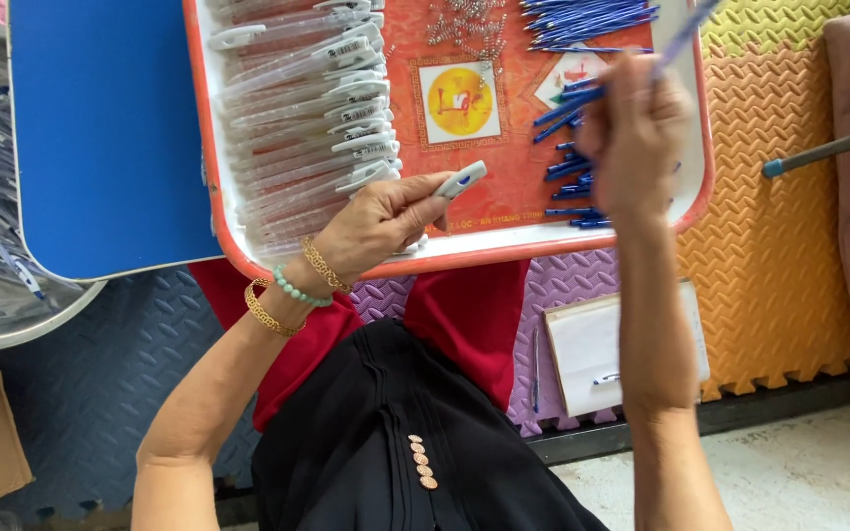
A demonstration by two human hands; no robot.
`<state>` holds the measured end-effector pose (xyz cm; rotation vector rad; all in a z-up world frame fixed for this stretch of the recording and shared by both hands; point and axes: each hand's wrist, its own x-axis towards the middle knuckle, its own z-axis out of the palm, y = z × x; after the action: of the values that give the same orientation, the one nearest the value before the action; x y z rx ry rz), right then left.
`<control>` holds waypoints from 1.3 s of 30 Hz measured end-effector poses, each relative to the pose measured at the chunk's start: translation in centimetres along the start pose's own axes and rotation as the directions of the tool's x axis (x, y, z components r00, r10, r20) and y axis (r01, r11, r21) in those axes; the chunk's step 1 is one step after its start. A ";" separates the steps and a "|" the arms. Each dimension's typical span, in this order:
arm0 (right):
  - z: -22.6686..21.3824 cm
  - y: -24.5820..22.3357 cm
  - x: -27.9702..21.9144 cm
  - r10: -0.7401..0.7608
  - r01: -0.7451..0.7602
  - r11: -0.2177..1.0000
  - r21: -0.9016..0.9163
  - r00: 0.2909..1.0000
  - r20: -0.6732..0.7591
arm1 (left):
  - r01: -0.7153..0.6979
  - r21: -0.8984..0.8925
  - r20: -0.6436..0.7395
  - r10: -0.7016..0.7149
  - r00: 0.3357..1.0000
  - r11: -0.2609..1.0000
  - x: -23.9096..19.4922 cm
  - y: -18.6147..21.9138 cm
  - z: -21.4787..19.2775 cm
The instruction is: The person assembles pens by inserting blue ink cartridges into white pen barrels. They pick up a barrel and a cartridge, insert the cartridge, and place the completed pen onto a blue tray to the left.
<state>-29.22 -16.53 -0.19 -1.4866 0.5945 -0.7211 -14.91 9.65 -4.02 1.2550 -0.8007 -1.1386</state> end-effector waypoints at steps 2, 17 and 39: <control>-3.0 -0.4 0.6 0.001 -0.001 1.000 0.001 0.998 -0.064 | 0.021 -0.005 0.005 -0.021 1.000 1.000 0.0 0.2 -0.1; -5.8 1.8 -3.7 -0.315 0.342 0.640 -0.688 0.933 0.172 | 0.008 0.520 -0.127 0.069 0.990 0.854 2.3 0.7 0.1; 4.2 4.6 -0.1 0.377 -0.557 0.673 0.486 0.824 0.423 | -0.046 0.866 0.239 0.332 0.912 -0.497 11.0 7.9 -1.4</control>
<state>-25.87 -13.88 -4.75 -0.7630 0.4409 -0.2209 -8.87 -0.84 2.10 2.3918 -2.0518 0.6690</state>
